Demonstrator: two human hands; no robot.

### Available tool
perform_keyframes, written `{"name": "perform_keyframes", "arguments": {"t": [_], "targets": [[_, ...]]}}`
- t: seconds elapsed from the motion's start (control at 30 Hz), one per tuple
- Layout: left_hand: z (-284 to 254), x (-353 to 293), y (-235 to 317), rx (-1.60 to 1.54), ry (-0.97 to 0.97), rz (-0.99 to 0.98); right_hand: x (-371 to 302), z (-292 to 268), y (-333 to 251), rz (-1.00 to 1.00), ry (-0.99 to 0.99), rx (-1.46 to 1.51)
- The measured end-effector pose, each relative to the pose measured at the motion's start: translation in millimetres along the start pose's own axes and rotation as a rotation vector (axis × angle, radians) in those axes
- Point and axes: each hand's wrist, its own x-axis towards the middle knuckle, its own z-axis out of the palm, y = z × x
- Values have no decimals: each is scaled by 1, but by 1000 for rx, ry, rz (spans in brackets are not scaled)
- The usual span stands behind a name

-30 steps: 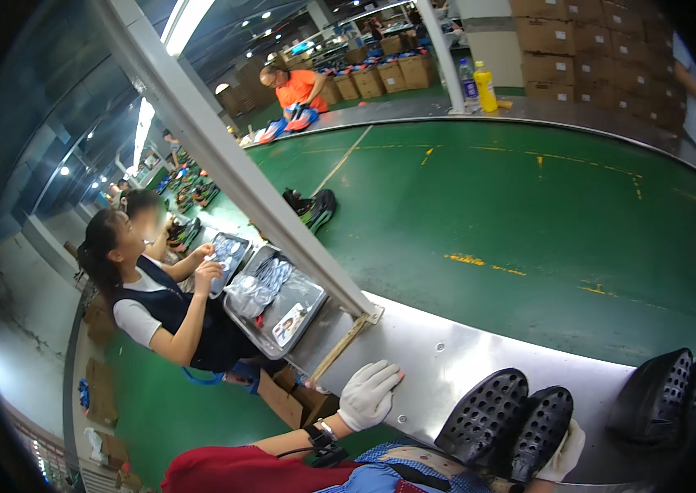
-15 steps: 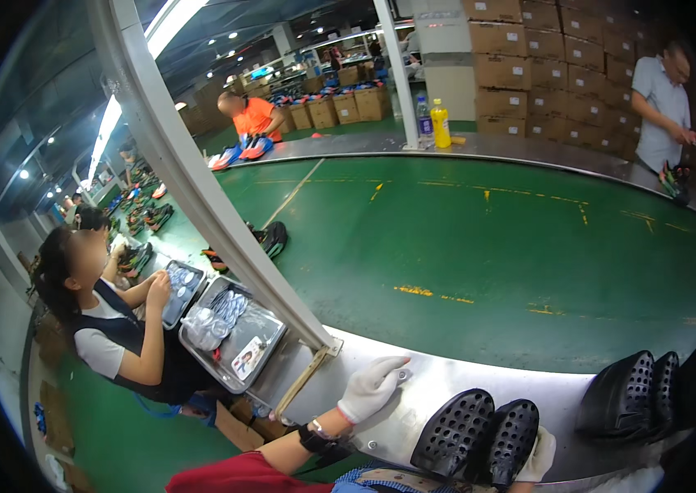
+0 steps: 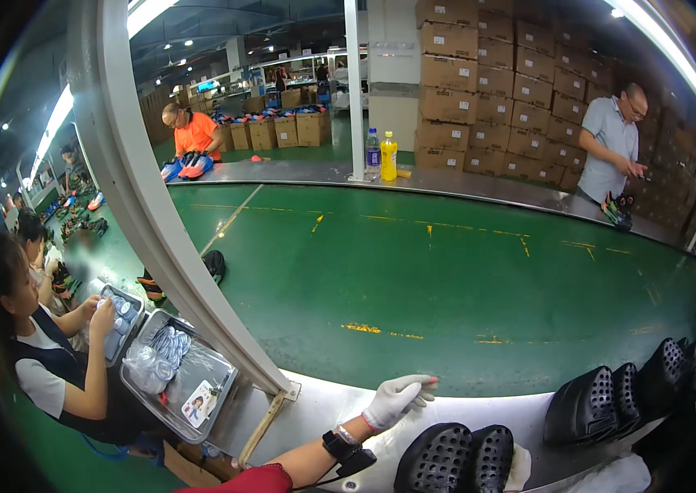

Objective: Attaching plastic components to sneaker uppers on a production line.

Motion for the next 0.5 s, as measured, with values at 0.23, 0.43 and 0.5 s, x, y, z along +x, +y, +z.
{"name": "perform_keyframes", "arguments": {"t": [0.23,0.43,0.5], "targets": [[3,1,0,-17,-118,-78,0,-19,13,-641,67,18],[8,2,-4,158,-194,-155,-3,-27,-14,260,-254,552],[11,2,-4,147,-190,-144,-1,-27,-18,183,-225,539]]}}
